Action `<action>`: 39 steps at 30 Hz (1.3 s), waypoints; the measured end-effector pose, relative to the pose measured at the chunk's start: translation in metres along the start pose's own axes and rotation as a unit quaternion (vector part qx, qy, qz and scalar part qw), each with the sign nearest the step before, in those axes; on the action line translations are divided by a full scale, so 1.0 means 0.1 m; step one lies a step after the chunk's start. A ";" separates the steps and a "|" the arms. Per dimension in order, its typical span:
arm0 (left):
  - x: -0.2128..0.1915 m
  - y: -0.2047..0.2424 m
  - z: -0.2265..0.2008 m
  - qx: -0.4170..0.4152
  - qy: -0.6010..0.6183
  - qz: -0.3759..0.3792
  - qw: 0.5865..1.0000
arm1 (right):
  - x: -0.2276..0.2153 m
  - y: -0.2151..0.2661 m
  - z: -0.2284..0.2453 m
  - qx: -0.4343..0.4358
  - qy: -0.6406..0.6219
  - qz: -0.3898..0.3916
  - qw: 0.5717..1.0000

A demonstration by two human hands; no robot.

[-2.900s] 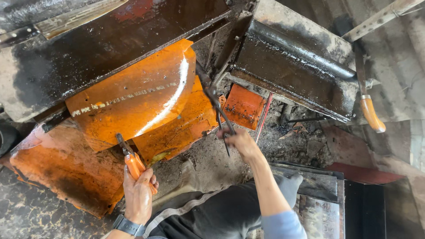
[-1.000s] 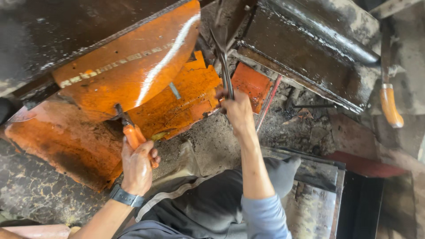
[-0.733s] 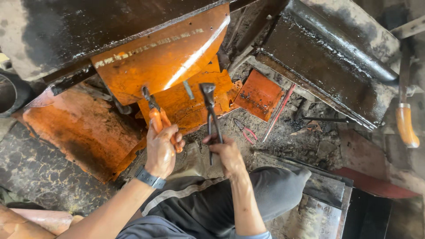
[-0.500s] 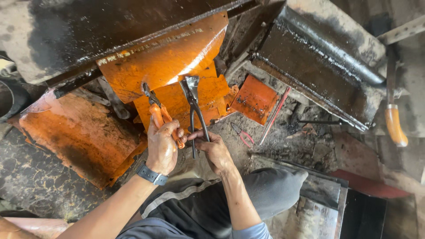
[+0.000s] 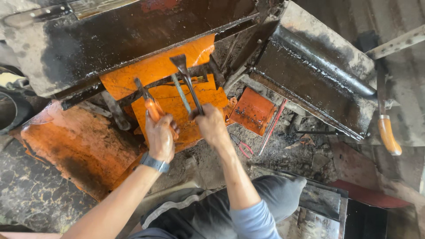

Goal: The person uses pliers and a hammer to flatten and shape orange plastic pieces on a metal surface. They repeatedly dip the pieces into a container of dark liquid, then hammer them flat, and stack the finished pieces.

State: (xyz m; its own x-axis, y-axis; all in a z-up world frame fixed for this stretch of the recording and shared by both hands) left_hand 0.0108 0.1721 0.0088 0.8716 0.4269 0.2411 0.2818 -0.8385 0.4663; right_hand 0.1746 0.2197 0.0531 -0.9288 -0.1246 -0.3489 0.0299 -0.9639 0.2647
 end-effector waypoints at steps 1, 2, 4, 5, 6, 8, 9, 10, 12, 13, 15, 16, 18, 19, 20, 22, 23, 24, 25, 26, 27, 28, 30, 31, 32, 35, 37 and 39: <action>0.00 -0.05 0.02 -0.005 0.008 -0.003 1.000 | 0.01 -0.11 0.04 0.016 0.010 0.011 1.000; 0.02 -0.12 0.03 -0.009 0.015 -0.006 1.000 | 0.03 -0.13 0.04 0.033 0.020 0.022 0.999; 0.07 -0.32 -0.04 -0.005 0.015 -0.004 1.000 | 0.05 -0.23 0.11 0.049 -0.016 0.024 0.998; 0.07 -0.38 -0.06 -0.008 0.009 -0.008 1.000 | 0.06 -0.24 0.11 0.060 -0.031 0.030 0.997; 0.08 -0.42 -0.07 -0.011 0.002 -0.012 1.000 | 0.06 -0.21 0.12 0.052 -0.062 0.029 0.996; 0.04 -0.42 -0.12 0.001 0.001 -0.001 1.000 | 0.09 -0.13 0.10 0.040 -0.124 0.032 0.991; 0.02 -0.38 -0.12 0.006 0.000 0.006 1.000 | 0.09 -0.11 0.05 0.057 -0.127 0.032 0.990; -0.03 -0.34 -0.11 -0.002 -0.012 0.010 1.000 | 0.09 -0.08 0.00 0.073 -0.130 0.032 0.988; -0.10 -0.19 -0.07 -0.020 -0.035 0.021 0.999 | 0.10 -0.08 -0.06 0.089 -0.135 0.028 0.986; -0.14 -0.13 -0.05 -0.037 -0.057 0.017 0.998 | 0.12 -0.13 -0.05 0.085 -0.140 0.025 0.986; -0.21 0.00 0.02 -0.070 -0.100 0.010 0.992 | 0.19 -0.22 0.00 0.076 -0.155 0.025 0.985; -0.20 0.02 0.04 -0.064 -0.099 0.024 0.993 | 0.23 -0.28 0.02 0.070 -0.165 0.027 0.983; -0.16 0.08 0.12 -0.057 -0.095 0.051 0.993 | 0.27 -0.32 0.03 0.071 -0.174 0.028 0.982; -0.15 0.09 0.16 -0.058 -0.094 0.052 0.993 | 0.28 -0.33 0.03 0.073 -0.172 0.028 0.982; -0.13 0.10 0.20 -0.060 -0.092 0.054 0.992 | 0.29 -0.33 0.03 0.074 -0.171 0.028 0.982; -0.09 0.08 0.22 -0.066 -0.090 0.060 0.992 | 0.29 -0.34 0.07 0.062 -0.157 0.036 0.985; -0.06 0.06 0.22 -0.073 -0.089 0.065 0.991 | 0.30 -0.34 0.09 0.055 -0.152 0.039 0.986; -0.04 0.06 0.22 -0.080 -0.087 0.070 0.991 | 0.30 -0.35 0.08 0.070 -0.155 0.031 0.985; -0.03 0.07 0.22 -0.083 -0.083 0.070 0.991 | 0.31 -0.34 0.06 0.088 -0.159 0.022 0.983; -0.02 0.09 0.22 -0.087 -0.079 0.071 0.991 | 0.34 -0.33 0.04 0.105 -0.163 0.013 0.981; -0.01 0.11 0.22 -0.091 -0.075 0.072 0.990 | 0.36 -0.33 0.05 0.098 -0.167 0.014 0.981; 0.00 0.13 0.24 -0.099 -0.077 0.075 0.989 | 0.39 -0.33 0.07 0.091 -0.171 0.015 0.981; 0.02 0.17 0.27 -0.111 -0.080 0.080 0.987 | 0.41 -0.33 0.10 0.082 -0.184 0.018 0.979; 0.02 0.19 0.30 -0.116 -0.078 0.080 0.987 | 0.40 -0.31 0.10 0.083 -0.191 0.020 0.978; 0.03 0.21 0.32 -0.120 -0.076 0.081 0.986 | 0.39 -0.29 0.11 0.083 -0.198 0.023 0.976; 0.02 0.19 0.36 -0.119 -0.073 0.086 0.987 | 0.24 -0.22 0.12 0.074 -0.115 0.052 0.989; 0.02 0.18 0.40 -0.112 -0.062 0.088 0.988 | 0.15 -0.18 0.08 0.089 -0.125 0.053 0.987; 0.01 0.17 0.43 -0.099 -0.046 0.089 0.990 | 0.09 -0.16 0.05 0.088 -0.118 0.053 0.988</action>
State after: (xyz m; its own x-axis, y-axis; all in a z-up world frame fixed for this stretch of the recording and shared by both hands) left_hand 0.0340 0.1442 -0.0199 0.9360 0.2376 0.2595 0.0440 -0.8108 0.5837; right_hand 0.1637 0.2356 0.0504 -0.9849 -0.1435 -0.0970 0.0854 -0.8896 0.4486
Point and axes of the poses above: each hand's wrist, its own y-axis away from the middle knuckle, its own x-axis out of the palm, z = x × y, the point moved 7 cm from there along -y, towards the middle knuckle, and after that the axes turned 13 degrees about -y, right-handed, at the moved point
